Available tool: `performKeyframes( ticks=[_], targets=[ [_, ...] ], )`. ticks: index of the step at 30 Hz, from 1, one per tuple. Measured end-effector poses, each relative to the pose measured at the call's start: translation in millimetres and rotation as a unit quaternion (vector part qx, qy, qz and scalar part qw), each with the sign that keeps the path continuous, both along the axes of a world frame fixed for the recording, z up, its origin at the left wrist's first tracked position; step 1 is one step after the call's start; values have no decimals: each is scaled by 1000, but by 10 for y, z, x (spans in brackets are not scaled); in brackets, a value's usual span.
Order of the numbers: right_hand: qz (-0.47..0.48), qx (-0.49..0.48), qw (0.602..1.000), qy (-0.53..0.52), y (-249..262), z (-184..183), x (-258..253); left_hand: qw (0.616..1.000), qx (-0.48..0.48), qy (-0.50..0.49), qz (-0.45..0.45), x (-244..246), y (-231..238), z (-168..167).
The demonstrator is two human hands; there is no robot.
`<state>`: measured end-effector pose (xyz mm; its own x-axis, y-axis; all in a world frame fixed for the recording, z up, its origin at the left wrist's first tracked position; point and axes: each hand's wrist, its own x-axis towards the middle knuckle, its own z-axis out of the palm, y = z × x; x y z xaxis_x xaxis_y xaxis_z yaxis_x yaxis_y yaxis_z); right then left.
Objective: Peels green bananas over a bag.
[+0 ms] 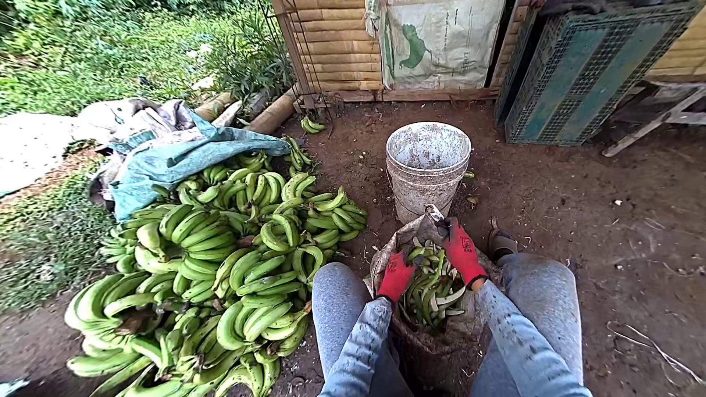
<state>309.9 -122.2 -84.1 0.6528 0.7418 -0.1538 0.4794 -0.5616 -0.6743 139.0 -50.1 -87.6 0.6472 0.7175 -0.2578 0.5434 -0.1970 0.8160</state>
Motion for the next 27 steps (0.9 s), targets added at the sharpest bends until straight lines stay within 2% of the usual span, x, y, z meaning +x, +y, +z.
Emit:
performKeyframes(
  ticks=[2,5,7,9,11,13,16,18,20,21,23,25,27],
  targets=[
    [24,50,998,9,-81,0,-52,994,-37,-63,85,21,99,-79],
    [148,102,984,21,-320,23,-360,946,-152,-242,154,38,315,-52],
    [229,69,971,-2,-422,103,-555,888,-235,-357,170,26,411,-81],
    [244,19,968,-56,-397,150,-612,841,-297,-420,164,7,390,-87],
    [231,-6,968,-94,-308,171,-526,831,-332,-426,133,8,320,-38],
    [183,-11,978,-102,-215,133,-381,877,-302,-363,86,-55,277,-55],
    [52,-12,996,-66,-75,80,-71,963,-192,-189,-12,-164,239,-103],
    [37,-20,998,-51,-63,115,14,981,-134,-134,28,-152,226,-156],
    [85,-10,995,-47,-133,163,-200,972,-135,-159,112,-126,262,-120],
    [109,11,993,-43,-199,178,-320,956,-153,-204,146,-73,273,-90],
    [154,49,986,-43,-326,173,-548,891,-225,-325,222,15,295,-35],
    [186,49,979,-69,-370,171,-676,835,-284,-404,242,5,357,-33],
    [184,10,979,-90,-329,199,-667,819,-294,-431,237,10,328,-42]
  ],
)
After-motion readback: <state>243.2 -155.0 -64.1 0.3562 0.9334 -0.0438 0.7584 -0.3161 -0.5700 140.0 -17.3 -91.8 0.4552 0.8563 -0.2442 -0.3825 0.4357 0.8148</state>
